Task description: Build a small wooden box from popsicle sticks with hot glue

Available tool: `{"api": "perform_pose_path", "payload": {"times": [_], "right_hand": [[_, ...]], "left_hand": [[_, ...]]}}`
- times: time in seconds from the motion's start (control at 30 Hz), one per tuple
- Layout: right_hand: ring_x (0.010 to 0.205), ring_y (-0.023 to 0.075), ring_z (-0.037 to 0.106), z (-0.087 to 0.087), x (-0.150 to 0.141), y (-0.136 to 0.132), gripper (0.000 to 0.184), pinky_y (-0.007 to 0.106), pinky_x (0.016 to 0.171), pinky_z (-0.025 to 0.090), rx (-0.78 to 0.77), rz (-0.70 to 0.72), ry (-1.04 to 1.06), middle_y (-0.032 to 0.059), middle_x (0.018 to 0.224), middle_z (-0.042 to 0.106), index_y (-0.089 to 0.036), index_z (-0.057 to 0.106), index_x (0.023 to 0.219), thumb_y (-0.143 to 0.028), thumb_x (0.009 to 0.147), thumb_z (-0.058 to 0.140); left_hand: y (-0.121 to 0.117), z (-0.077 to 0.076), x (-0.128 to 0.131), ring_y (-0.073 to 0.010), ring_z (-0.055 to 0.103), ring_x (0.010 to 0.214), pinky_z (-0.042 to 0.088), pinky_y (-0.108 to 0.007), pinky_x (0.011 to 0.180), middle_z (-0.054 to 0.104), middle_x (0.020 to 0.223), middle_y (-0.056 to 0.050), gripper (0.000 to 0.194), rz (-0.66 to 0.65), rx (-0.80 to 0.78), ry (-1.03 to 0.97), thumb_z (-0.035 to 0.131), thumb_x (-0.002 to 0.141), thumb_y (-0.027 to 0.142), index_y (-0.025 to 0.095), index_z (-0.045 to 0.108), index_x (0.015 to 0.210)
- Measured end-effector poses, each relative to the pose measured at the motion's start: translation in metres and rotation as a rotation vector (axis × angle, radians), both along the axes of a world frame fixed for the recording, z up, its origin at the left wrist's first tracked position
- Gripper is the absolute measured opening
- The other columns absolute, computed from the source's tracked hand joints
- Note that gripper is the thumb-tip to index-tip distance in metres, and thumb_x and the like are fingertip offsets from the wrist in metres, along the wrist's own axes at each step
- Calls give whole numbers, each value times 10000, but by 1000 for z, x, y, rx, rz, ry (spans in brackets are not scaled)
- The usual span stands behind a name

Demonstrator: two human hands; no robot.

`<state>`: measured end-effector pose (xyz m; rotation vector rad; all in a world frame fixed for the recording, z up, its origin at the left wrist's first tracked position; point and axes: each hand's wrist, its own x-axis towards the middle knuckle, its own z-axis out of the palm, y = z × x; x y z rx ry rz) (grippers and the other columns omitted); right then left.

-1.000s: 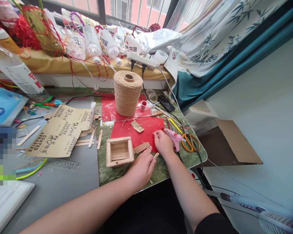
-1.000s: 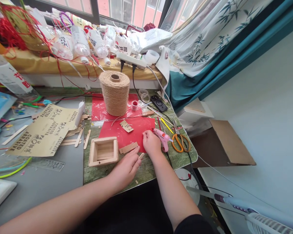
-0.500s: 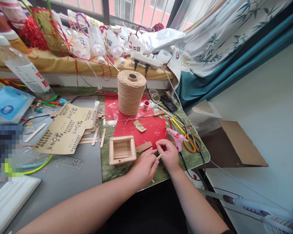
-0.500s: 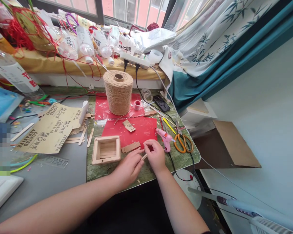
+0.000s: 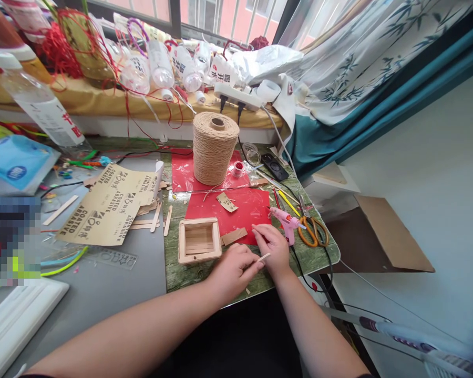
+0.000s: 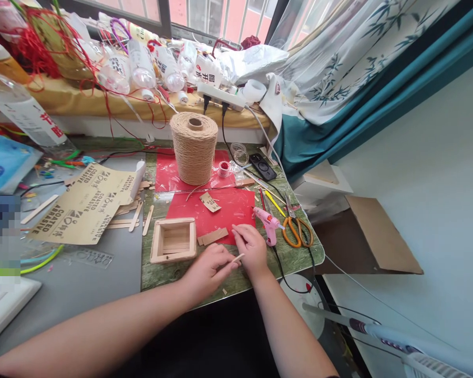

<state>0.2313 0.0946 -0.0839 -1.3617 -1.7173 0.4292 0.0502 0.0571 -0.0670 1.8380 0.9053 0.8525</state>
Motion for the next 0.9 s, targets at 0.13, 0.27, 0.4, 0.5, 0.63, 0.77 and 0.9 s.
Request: {"api": "perform_pose_path", "payload": {"times": [0.13,0.27,0.4,0.5,0.63,0.77,0.9], "right_hand": [[1256,286,656,0,1,0,376,477,1055,551,1,-33,-29,131,1394,675,-255,690,1394,-332,1038,597],[965,256,702,5,4,-6,231,430,877,580,34,-32,98,85,1006,747,-243,780,1051,-354,1050,577],[726,208,615,9,5,-25,411,355,681,531,-18,19,341,41,785,632,-226,718,856,-474,1084,484],[895,252,658,14,1,-49,510,395,767,565,-103,159,446,94,975,666,-230,763,1020,-596,1076,411],[1039,265,664,26,-7,-73,153,432,927,568,-189,158,423,90,1106,662,-274,774,1026,-396,981,694],[831,218,672,33,-9,-65,208,396,771,588,-247,2,691,47,929,645,-270,672,936,-420,1045,578],[582,148,534,24,-4,-47,253,280,590,489,-304,-129,857,-41,673,533,-257,593,933,-478,1054,567]], "left_hand": [[0,0,3,-152,568,713,454,-280,693,655,779,-6,162,16,-253,-118,732,947,354,200,777,970],[-3,3,3,-128,560,643,444,-246,613,703,777,-5,225,31,-385,-214,777,901,393,171,743,920],[-6,7,-1,-152,633,749,488,-262,733,741,829,-28,191,24,-191,-213,663,981,342,186,764,936],[-6,9,-4,-164,678,818,506,-271,807,759,863,-42,271,34,-88,-235,562,1039,329,189,760,917],[-6,4,-5,-179,658,775,506,-283,760,729,796,-48,306,22,15,-196,551,1040,386,189,762,936],[-14,7,-3,-186,676,793,518,-296,766,753,837,-48,271,-29,37,-139,552,1042,371,207,767,1022],[-22,44,-11,-169,691,775,541,-283,738,757,848,-51,275,63,62,-177,538,1062,350,197,736,947]]}}
